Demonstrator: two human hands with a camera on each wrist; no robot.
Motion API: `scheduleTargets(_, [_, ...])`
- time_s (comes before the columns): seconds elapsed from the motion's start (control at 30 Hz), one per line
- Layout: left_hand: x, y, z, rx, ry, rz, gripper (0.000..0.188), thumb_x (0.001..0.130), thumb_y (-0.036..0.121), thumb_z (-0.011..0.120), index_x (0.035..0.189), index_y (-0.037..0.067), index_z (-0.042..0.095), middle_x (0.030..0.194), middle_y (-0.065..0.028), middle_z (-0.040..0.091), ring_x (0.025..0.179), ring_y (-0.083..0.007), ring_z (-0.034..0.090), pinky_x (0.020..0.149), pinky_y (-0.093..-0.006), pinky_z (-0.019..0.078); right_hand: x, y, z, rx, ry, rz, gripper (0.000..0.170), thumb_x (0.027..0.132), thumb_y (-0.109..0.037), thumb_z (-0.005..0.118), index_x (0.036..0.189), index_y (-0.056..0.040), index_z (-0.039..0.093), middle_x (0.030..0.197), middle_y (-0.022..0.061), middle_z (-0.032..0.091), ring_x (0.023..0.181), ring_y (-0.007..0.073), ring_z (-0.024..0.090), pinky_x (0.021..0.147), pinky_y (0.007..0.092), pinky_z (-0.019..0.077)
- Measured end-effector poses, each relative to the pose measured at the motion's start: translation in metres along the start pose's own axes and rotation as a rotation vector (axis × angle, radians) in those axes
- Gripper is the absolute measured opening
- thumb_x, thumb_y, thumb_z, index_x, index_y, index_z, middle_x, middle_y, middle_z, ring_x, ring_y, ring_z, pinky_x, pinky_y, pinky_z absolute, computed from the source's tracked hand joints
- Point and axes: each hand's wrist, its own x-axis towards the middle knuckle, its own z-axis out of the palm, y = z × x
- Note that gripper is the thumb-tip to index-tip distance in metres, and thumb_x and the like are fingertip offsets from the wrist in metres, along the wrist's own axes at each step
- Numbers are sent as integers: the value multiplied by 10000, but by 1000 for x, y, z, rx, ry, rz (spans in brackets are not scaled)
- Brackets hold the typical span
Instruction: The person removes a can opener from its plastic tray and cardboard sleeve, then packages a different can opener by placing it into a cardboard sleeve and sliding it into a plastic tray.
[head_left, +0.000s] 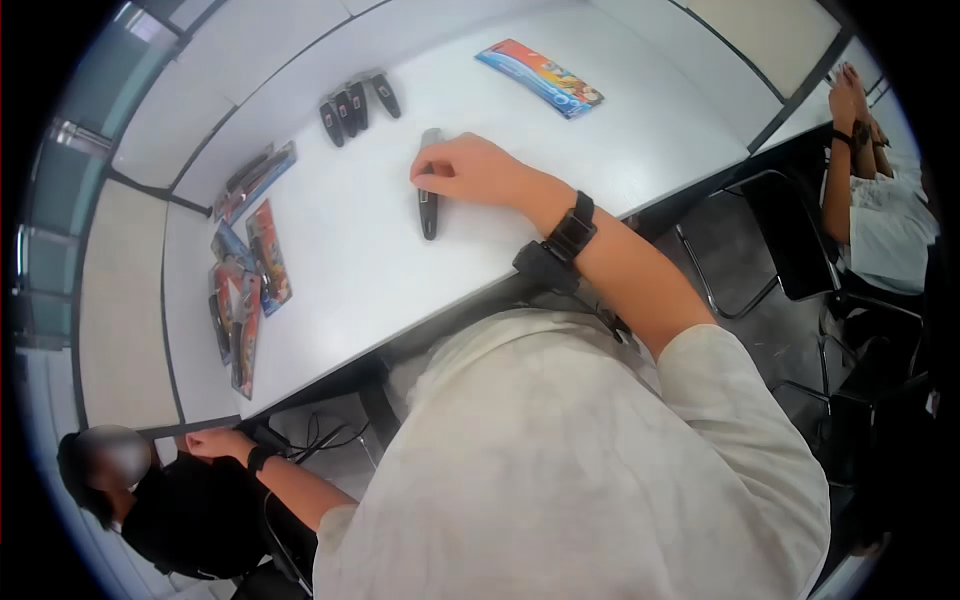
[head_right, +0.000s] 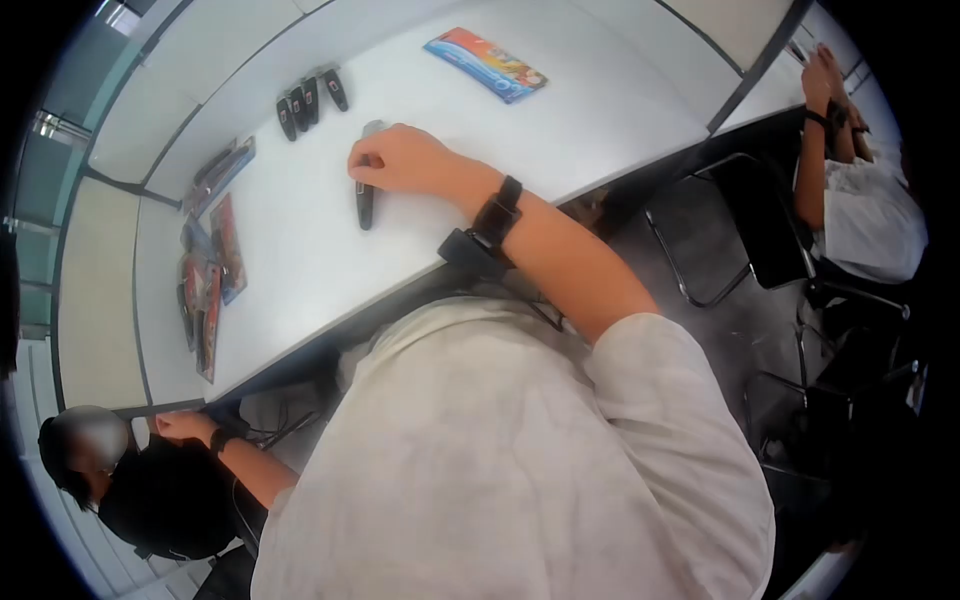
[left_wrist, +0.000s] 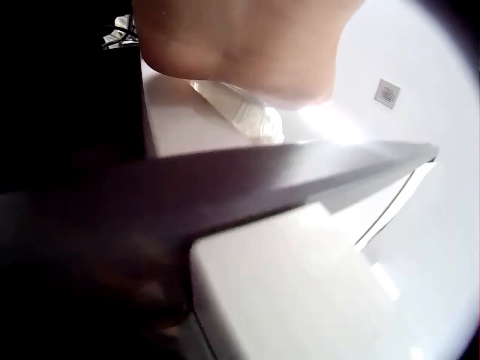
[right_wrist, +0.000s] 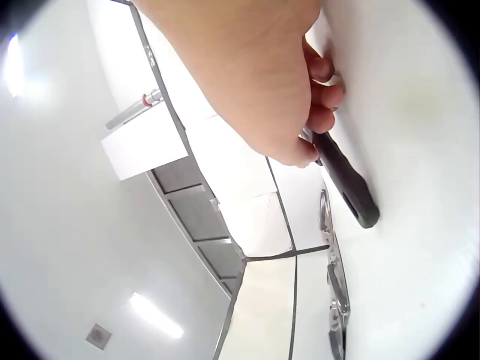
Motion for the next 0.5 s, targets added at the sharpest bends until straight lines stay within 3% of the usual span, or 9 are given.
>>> scheduleTargets(0.07, [-13,10,-4,231,-8,-76,500,1054,369,585,1077,-121,680,1046,-220,726,871,-291,662,772,-410,549,0,1,-1,12,-5,14,170,949,-257,707,1023,-115,766,677,34,608,631,158,559,602,309,428])
scheduleTargets(0.1, [-28,45,-7,350,-10,-110,501,1056,378,586,1051,-110,700,1001,-214,738,843,-287,665,757,-415,547,0,1,0,22,-10,19,170,948,-257,709,1023,-116,767,671,33,601,630,159,558,602,310,427])
scheduleTargets(0.13, [-48,84,-2,295,29,-112,575,1065,408,577,861,-111,718,827,-202,742,757,-282,676,722,-421,540,-1,1,1,21,-6,27,168,949,-261,708,1026,-124,766,678,34,605,637,167,563,606,319,432])
scheduleTargets(0.23, [-61,77,-12,356,-55,-139,577,1085,391,547,911,-125,736,873,-221,765,772,-306,704,721,-422,553,0,4,1,-10,-3,-23,169,957,-266,700,1038,-131,760,686,34,611,648,171,569,613,331,438])
scheduleTargets(0.27, [-68,74,-16,377,-145,-45,522,1107,334,444,1191,-120,687,1068,-278,751,957,-416,724,839,-455,573,0,5,2,-9,-8,-19,171,959,-270,698,1041,-133,758,689,34,613,651,173,571,615,334,440])
scheduleTargets(0.37, [-71,48,-22,390,-187,24,486,1112,287,429,1221,-113,681,1123,-299,727,986,-435,716,857,-468,571,1,7,2,-19,-16,-4,178,962,-283,697,1048,-136,752,697,37,620,658,178,577,622,341,445])
scheduleTargets(0.4, [-70,52,-24,373,-246,-28,446,1107,252,446,1282,-104,650,1162,-307,711,987,-448,710,852,-468,570,1,6,2,-28,-19,3,181,962,-288,698,1047,-137,751,699,38,622,659,179,578,624,341,446])
scheduleTargets(0.5, [-56,10,-39,514,-345,183,406,1095,202,432,1254,-106,644,1191,-311,697,1011,-436,701,867,-464,559,1,7,4,-28,-18,25,197,957,-317,708,1039,-143,750,705,42,631,666,189,591,629,341,450])
